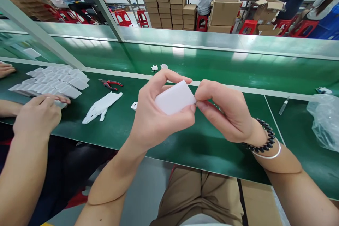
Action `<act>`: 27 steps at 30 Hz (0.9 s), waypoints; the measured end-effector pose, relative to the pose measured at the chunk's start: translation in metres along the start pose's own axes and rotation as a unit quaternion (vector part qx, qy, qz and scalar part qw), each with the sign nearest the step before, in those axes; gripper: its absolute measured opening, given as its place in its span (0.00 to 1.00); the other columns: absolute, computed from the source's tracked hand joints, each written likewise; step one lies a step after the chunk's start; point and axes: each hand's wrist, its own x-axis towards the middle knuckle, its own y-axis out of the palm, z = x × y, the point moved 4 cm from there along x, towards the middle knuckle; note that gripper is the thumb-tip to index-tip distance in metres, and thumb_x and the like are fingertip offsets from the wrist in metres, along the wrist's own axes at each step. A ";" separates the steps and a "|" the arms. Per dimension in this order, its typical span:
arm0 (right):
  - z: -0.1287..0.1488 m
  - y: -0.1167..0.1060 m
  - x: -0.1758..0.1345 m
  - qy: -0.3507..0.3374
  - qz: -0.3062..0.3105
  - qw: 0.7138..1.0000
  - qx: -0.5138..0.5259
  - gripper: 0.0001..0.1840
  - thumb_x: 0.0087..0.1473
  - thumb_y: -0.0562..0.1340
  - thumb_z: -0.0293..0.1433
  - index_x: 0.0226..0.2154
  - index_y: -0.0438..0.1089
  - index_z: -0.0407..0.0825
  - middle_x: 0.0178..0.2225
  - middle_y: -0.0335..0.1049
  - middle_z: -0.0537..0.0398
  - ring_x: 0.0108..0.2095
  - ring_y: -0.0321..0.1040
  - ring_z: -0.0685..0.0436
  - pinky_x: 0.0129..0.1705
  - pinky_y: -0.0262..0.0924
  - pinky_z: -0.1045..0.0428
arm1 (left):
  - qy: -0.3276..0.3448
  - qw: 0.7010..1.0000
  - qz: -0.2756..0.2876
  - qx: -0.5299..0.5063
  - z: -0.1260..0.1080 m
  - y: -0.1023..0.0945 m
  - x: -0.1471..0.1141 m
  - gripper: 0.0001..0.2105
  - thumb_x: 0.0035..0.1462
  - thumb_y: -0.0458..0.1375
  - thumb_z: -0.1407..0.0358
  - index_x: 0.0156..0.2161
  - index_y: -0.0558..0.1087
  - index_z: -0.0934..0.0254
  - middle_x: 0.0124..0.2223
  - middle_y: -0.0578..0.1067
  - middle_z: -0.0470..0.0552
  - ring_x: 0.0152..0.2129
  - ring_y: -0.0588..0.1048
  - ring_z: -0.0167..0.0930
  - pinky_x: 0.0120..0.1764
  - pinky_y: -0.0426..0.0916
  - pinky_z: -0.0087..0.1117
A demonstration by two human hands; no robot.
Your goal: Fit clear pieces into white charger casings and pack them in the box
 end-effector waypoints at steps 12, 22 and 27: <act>0.001 0.001 0.000 0.002 0.007 1.000 -0.010 0.08 0.64 0.48 0.25 0.35 0.59 0.50 0.29 0.60 0.57 0.33 0.65 0.47 0.37 0.68 0.48 | 0.007 1.000 -0.021 0.019 -0.005 0.005 -0.002 0.14 0.40 0.65 0.71 0.35 0.71 0.59 0.22 0.70 0.41 0.15 0.61 0.23 0.16 0.53 0.29; -0.028 0.007 -0.003 0.032 0.005 0.999 -0.025 0.10 0.68 0.46 0.31 0.35 0.58 0.51 0.31 0.60 0.56 0.29 0.58 0.48 0.33 0.64 0.50 | -0.022 1.000 0.007 -0.021 0.019 0.002 0.013 0.14 0.41 0.67 0.67 0.35 0.70 0.59 0.23 0.69 0.41 0.18 0.63 0.24 0.20 0.58 0.29; -0.025 0.006 -0.002 0.005 0.007 1.000 -0.023 0.09 0.67 0.48 0.29 0.35 0.58 0.51 0.30 0.59 0.57 0.29 0.57 0.49 0.34 0.63 0.51 | -0.013 1.000 0.001 -0.015 0.018 0.000 0.013 0.14 0.42 0.66 0.68 0.36 0.70 0.58 0.25 0.71 0.42 0.18 0.65 0.25 0.19 0.59 0.29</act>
